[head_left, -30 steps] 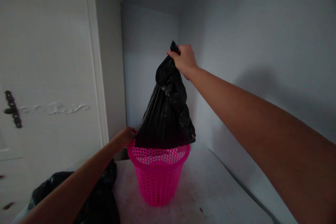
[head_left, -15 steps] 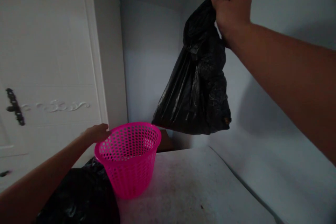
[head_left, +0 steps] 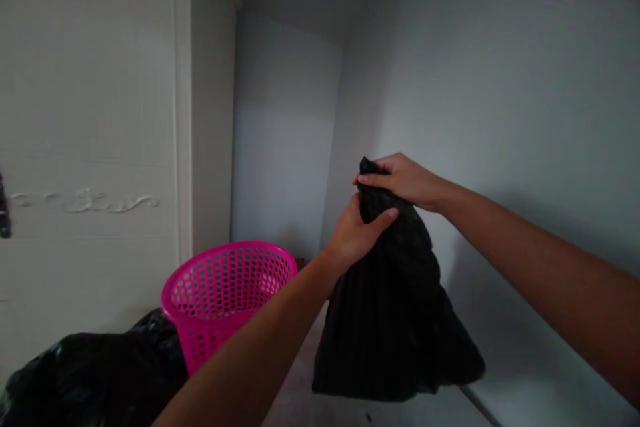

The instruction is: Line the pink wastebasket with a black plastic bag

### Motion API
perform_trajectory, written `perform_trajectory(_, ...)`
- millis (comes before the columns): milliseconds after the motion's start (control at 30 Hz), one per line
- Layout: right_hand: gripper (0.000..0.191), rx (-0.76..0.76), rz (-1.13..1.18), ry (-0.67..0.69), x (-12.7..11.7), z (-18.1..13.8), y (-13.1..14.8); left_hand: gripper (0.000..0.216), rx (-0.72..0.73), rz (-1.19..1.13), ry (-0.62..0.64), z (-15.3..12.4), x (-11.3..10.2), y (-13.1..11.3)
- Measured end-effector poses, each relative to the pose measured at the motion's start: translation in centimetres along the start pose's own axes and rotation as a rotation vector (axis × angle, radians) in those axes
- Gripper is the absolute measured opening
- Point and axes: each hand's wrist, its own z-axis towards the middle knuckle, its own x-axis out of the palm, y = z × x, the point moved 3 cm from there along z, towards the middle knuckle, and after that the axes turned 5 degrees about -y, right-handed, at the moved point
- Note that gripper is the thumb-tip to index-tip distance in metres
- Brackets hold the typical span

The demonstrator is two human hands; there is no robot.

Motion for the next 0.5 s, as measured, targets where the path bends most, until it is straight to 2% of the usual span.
perform_trajectory(100,0.034,0.027,0.022,0.038,-0.1,-1.8,-2.2,0.031,-0.049,-0.066,-0.103,-0.7,0.1,2.7)
perform_trajectory(233,0.043,0.092,0.022,0.028,-0.9,-4.2,-4.5,0.028,-0.221,-0.18,-0.303,-2.7,-1.5,4.8)
perform_trajectory(300,0.065,0.174,0.022,0.058,-1.6,-5.6,-5.6,0.027,-0.303,-0.297,-0.395,-3.6,-2.1,4.9)
perform_trajectory(400,0.101,0.285,0.099,0.159,-2.3,-8.0,-7.8,0.023,-0.295,-0.477,-0.458,-4.3,-2.6,4.2)
perform_trajectory(433,0.105,0.296,0.154,0.128,-2.4,-8.8,-8.6,0.021,-0.274,-0.503,-0.484,-4.5,-2.8,4.0)
perform_trajectory(500,0.102,0.306,0.318,-0.028,-1.8,-10.4,-10.3,0.02,-0.239,-0.498,-0.532,-4.8,-3.1,3.9)
